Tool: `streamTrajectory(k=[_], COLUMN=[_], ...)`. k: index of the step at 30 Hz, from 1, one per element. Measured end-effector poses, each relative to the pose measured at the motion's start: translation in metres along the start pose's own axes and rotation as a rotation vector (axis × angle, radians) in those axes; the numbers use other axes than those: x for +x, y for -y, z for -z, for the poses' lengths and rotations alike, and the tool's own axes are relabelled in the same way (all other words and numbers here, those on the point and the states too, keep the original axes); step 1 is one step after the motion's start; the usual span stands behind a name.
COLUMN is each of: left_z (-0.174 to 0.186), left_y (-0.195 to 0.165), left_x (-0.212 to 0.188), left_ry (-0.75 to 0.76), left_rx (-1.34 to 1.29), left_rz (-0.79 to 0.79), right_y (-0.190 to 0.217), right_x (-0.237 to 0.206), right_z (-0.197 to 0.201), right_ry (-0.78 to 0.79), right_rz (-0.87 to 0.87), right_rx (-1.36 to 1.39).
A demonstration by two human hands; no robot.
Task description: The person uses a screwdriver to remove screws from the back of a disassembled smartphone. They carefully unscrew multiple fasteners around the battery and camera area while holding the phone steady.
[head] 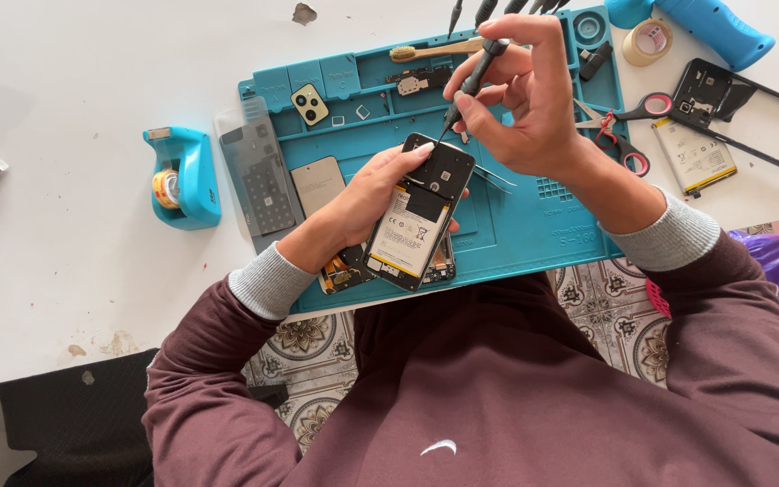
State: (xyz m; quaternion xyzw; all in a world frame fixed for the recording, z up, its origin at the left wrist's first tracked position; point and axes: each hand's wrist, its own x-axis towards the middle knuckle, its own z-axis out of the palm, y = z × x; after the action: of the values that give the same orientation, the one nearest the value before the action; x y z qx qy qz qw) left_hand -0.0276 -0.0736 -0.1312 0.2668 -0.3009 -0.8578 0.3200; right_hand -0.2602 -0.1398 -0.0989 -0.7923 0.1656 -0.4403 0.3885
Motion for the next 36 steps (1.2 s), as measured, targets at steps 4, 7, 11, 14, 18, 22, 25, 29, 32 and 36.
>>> streamTrajectory(k=[4,7,11,14,18,22,25,29,32,36], left_z=[-0.001,-0.002,-0.004,-0.004,-0.004,-0.005,-0.004,-0.004,-0.003,-0.002], left_y=[0.000,0.001,0.003,0.003,0.003,0.005,0.005,0.006,0.007,0.006], left_x=[0.000,0.000,0.000,-0.001,-0.001,0.000,0.000,0.001,0.001,0.001], left_ry=[-0.025,-0.031,0.017,0.027,0.035,0.035,0.043,0.029,0.031,-0.003], left_rx=[0.003,0.034,0.043,0.071,0.101,0.058,0.074,0.060,0.053,0.045], left_rz=[0.007,-0.001,-0.034,-0.042,-0.054,-0.063,-0.057,-0.059,-0.054,-0.027], right_y=[0.001,0.003,0.005,0.006,0.007,0.009,0.010,0.011,0.010,0.012], right_x=[0.000,0.000,-0.001,0.000,0.001,0.002,0.001,0.001,0.002,0.004], right_z=[0.000,-0.001,0.000,0.002,0.002,0.000,-0.001,-0.001,-0.001,-0.001], right_ry=[-0.001,-0.002,-0.005,-0.006,0.004,0.011,0.011,0.014,0.021,0.014], right_rz=[-0.007,-0.009,0.008,0.033,0.048,0.028,0.024,0.029,0.040,0.078], right_rx=[0.007,0.005,-0.024,-0.037,-0.042,-0.035,-0.034,-0.040,-0.039,-0.087])
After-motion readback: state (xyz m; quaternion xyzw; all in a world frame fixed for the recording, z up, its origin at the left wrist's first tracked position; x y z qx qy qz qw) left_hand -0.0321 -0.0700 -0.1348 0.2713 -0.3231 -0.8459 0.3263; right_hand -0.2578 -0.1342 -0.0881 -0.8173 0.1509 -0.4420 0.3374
